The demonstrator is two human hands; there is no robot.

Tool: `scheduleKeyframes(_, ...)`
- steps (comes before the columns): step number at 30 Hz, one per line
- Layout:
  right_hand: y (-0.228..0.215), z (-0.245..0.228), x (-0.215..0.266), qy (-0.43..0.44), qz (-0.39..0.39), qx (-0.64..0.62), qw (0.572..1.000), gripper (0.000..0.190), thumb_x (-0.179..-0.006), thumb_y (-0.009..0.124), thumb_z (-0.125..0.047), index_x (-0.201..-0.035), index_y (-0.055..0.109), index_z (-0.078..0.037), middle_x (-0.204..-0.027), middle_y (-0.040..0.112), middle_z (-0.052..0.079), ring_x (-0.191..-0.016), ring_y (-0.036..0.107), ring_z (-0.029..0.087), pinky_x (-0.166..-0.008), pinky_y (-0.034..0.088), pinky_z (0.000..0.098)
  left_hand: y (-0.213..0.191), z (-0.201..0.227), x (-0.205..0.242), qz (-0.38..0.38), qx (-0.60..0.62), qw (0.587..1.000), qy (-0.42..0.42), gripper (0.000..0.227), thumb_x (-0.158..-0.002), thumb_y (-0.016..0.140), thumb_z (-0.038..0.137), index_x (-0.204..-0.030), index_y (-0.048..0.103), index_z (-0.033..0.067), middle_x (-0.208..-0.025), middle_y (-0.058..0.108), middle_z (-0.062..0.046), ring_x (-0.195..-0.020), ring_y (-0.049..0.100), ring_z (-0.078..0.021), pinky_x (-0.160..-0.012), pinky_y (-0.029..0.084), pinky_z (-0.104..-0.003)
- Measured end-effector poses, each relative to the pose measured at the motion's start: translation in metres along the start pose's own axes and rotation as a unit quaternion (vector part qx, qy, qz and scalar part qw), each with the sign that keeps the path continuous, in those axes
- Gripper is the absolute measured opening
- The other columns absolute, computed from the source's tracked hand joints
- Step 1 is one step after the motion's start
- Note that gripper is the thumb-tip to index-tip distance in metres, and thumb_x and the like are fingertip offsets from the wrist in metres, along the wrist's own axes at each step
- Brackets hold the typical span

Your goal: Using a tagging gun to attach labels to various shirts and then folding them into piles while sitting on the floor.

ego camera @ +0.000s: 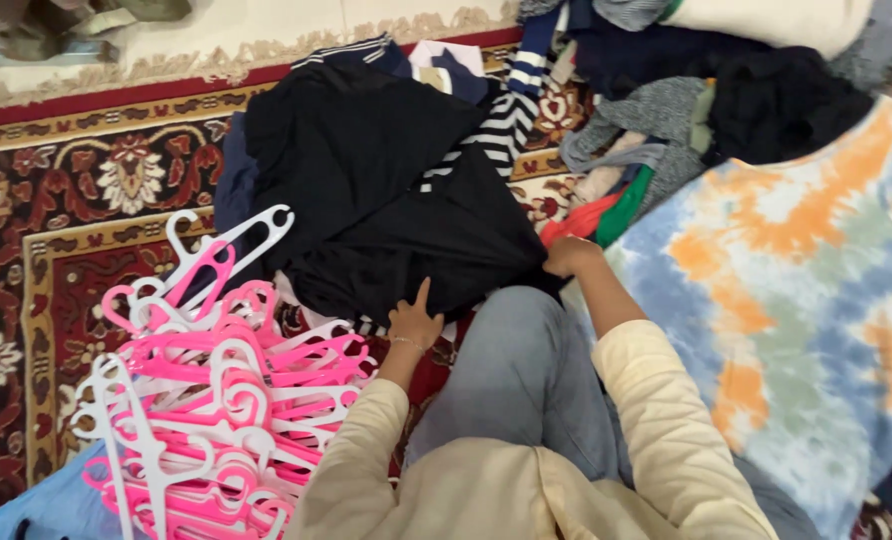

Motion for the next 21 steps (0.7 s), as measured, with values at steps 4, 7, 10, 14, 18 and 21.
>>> scheduleKeyframes(4, -0.048, -0.017, 0.119, -0.185, 0.036, -0.284, 0.94, 0.036, -0.088, 0.049, -0.016, -0.107, 0.069, 0.007, -0.099, 0.066, 0.033, -0.095, 0.067, 0.044, -0.084, 0.051, 0.049, 0.09, -0.043, -0.115, -0.02, 0.066, 0.998, 0.001, 0.059, -0.102, 0.039, 0.051, -0.158, 0.033, 0.0317, -0.119, 0.071, -0.024, -0.105, 0.072, -0.0376, -0.085, 0.06, -0.048)
scheduleKeyframes(7, -0.087, -0.034, 0.169, -0.202, 0.052, -0.519, 0.829, 0.051, -0.096, 0.047, -0.015, -0.137, 0.044, 0.016, -0.142, 0.041, 0.044, -0.125, 0.052, 0.055, -0.103, 0.046, 0.0584, 0.028, 0.0, -0.038, -0.001, 0.175, 0.984, 0.028, 0.057, -0.105, 0.034, 0.037, -0.159, 0.02, 0.0252, -0.127, 0.062, -0.034, -0.119, 0.063, -0.0459, -0.095, 0.054, -0.052)
scheduleKeyframes(10, -0.05, -0.021, 0.119, -0.108, 0.061, -0.727, 0.675, 0.056, -0.097, 0.059, -0.029, -0.14, 0.046, 0.006, -0.139, 0.048, 0.03, -0.118, 0.06, 0.042, -0.095, 0.053, 0.0515, -0.053, 0.073, 0.036, 0.061, 0.324, 0.942, 0.057, 0.074, -0.105, 0.032, 0.016, -0.164, -0.011, 0.0266, -0.134, 0.052, -0.046, -0.128, 0.054, -0.0561, -0.108, 0.046, -0.059)
scheduleKeyframes(14, -0.034, 0.018, 0.129, -0.111, 0.211, -0.586, 0.774, 0.03, -0.094, 0.067, -0.041, -0.105, 0.079, -0.016, -0.097, 0.075, 0.009, -0.097, 0.07, 0.023, -0.087, 0.053, 0.0423, -0.075, 0.102, 0.046, 0.153, 0.403, 0.896, 0.105, 0.077, -0.1, 0.032, 0.007, -0.165, 0.0, 0.0324, -0.138, 0.054, -0.041, -0.128, 0.056, -0.0527, -0.113, 0.043, -0.059)
scheduleKeyframes(18, -0.032, 0.066, 0.175, -0.152, 0.326, -0.561, 0.746, 0.016, -0.096, 0.069, -0.025, -0.104, 0.078, -0.015, -0.103, 0.073, 0.006, -0.105, 0.066, 0.02, -0.095, 0.051, 0.0373, -0.058, 0.137, 0.017, 0.174, 0.427, 0.873, 0.16, 0.056, -0.093, 0.039, 0.006, -0.142, 0.058, 0.025, -0.145, 0.055, -0.024, -0.14, 0.047, -0.0419, -0.119, 0.036, -0.052)
scheduleKeyframes(21, -0.047, 0.096, 0.229, -0.182, 0.472, -0.479, 0.717, 0.013, -0.093, 0.07, -0.01, -0.103, 0.076, -0.005, -0.119, 0.059, 0.009, -0.115, 0.057, 0.027, -0.105, 0.045, 0.0385, -0.068, 0.176, 0.03, 0.232, 0.438, 0.847, 0.193, 0.05, -0.088, 0.047, -0.001, -0.131, 0.059, 0.0211, -0.142, 0.058, -0.016, -0.141, 0.046, -0.0363, -0.121, 0.035, -0.05)
Point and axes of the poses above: each hand's wrist, its own x-axis away from the middle knuckle, its own y-axis out of the palm, z = x × y, the point moved 3 cm from there along -x, towards the middle knuckle
